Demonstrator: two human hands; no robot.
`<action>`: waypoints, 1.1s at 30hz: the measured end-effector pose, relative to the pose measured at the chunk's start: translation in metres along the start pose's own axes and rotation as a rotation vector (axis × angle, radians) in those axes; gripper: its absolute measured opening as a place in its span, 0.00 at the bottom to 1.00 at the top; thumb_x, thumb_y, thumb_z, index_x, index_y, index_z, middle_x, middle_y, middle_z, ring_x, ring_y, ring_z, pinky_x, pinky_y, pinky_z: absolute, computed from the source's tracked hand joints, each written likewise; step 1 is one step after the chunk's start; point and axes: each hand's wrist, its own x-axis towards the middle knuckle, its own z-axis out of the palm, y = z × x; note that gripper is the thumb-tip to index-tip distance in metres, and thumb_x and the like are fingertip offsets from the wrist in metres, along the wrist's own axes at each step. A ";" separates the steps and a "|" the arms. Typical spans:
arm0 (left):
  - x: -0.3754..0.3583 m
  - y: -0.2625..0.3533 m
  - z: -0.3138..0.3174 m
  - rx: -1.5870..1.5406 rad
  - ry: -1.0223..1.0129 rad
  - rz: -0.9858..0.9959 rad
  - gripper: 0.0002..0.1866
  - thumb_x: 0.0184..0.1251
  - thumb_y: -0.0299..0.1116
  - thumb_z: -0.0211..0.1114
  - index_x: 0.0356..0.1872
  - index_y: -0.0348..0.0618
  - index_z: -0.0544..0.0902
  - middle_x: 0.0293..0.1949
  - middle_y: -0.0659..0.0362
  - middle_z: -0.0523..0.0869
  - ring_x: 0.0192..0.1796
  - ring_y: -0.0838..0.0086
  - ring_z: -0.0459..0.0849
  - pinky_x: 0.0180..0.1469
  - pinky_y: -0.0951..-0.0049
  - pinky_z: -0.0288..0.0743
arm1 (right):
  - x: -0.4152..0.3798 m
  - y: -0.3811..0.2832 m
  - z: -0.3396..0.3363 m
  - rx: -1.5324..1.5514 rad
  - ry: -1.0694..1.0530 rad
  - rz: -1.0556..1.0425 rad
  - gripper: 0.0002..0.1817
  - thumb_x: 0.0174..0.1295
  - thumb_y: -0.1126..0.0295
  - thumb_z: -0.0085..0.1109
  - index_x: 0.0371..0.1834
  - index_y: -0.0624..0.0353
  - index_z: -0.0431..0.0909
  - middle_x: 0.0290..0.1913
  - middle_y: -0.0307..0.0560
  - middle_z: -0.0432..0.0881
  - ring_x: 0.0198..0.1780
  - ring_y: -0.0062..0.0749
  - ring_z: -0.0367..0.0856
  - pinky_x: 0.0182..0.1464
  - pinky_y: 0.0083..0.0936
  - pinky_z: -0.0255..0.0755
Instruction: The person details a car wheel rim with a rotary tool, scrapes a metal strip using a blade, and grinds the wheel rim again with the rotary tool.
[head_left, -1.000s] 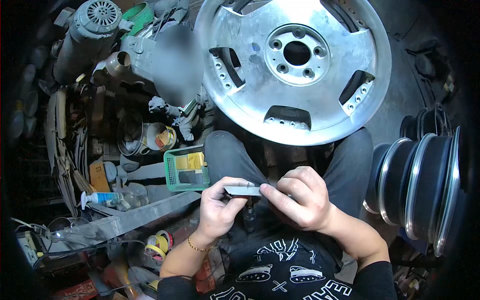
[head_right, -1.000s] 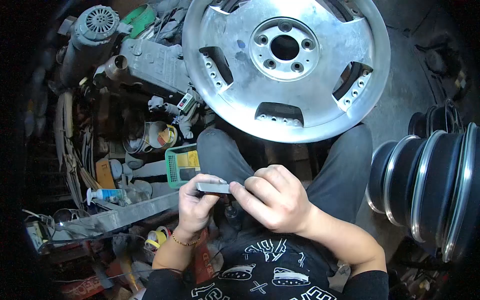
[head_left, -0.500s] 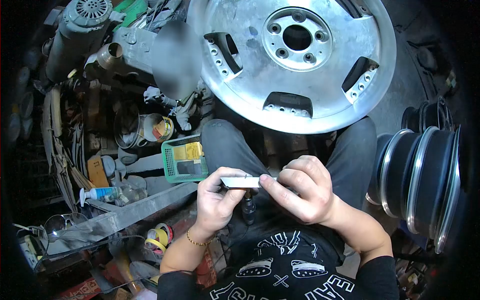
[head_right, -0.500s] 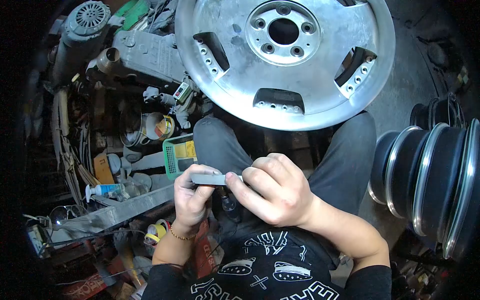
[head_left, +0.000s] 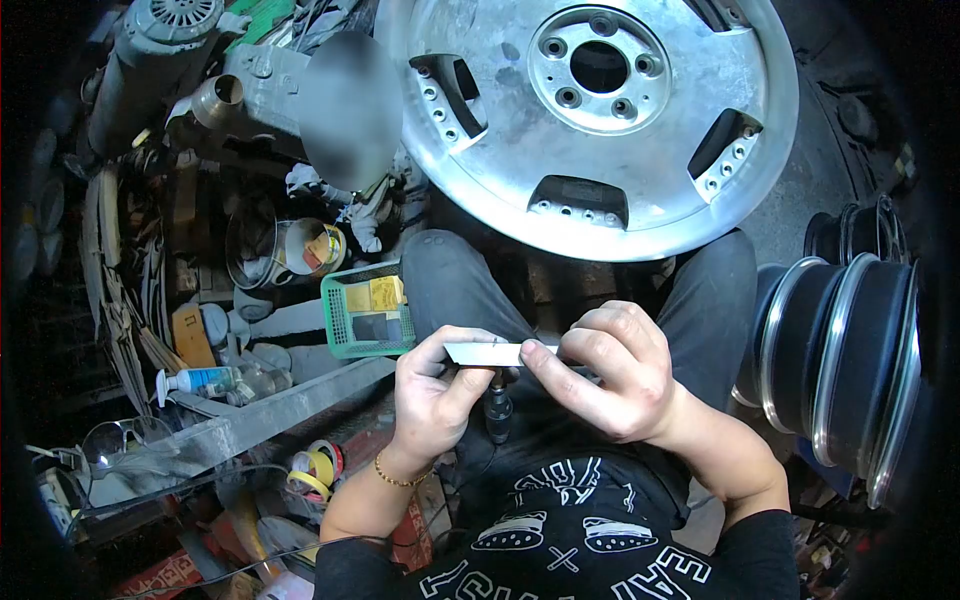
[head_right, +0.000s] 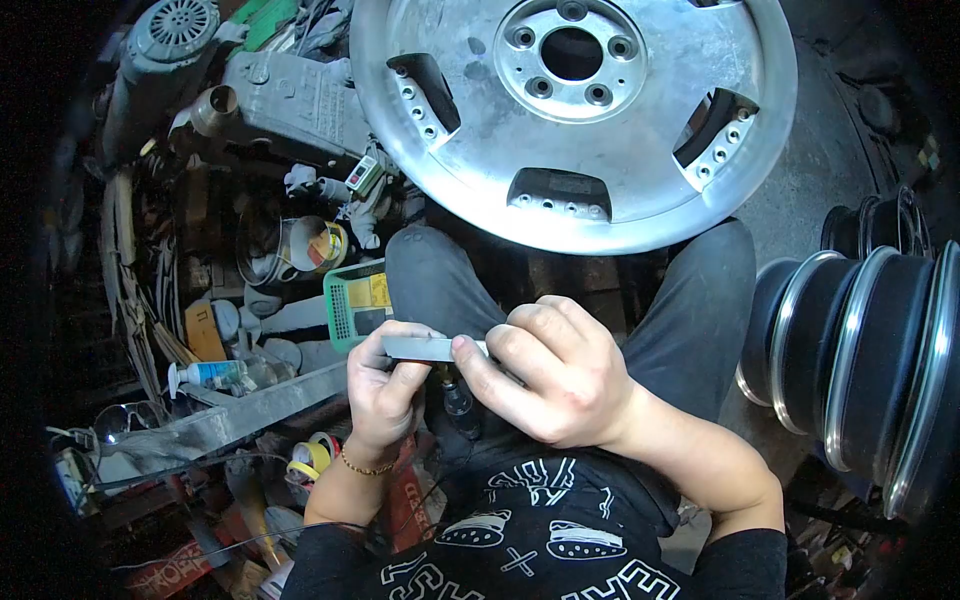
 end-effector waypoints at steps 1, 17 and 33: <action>0.000 -0.001 0.000 0.008 0.005 -0.003 0.07 0.72 0.24 0.63 0.45 0.31 0.81 0.39 0.53 0.88 0.41 0.74 0.86 0.47 0.74 0.80 | 0.000 0.000 0.000 0.006 0.001 0.001 0.15 0.44 0.70 0.64 0.39 0.59 0.85 0.31 0.39 0.74 0.34 0.29 0.76 0.34 0.26 0.73; -0.004 -0.006 0.013 -0.098 0.104 -0.022 0.07 0.71 0.21 0.63 0.46 0.30 0.82 0.41 0.56 0.88 0.42 0.79 0.85 0.47 0.78 0.79 | 0.006 0.005 -0.003 -0.019 -0.049 -0.053 0.11 0.46 0.73 0.65 0.34 0.64 0.84 0.28 0.40 0.75 0.30 0.29 0.77 0.34 0.26 0.75; -0.006 -0.028 0.025 -0.121 0.202 0.108 0.06 0.68 0.17 0.65 0.43 0.30 0.81 0.41 0.55 0.87 0.42 0.79 0.84 0.47 0.78 0.79 | 0.006 0.006 -0.001 -0.042 -0.072 -0.061 0.12 0.46 0.73 0.64 0.34 0.67 0.82 0.29 0.42 0.76 0.32 0.31 0.78 0.35 0.27 0.76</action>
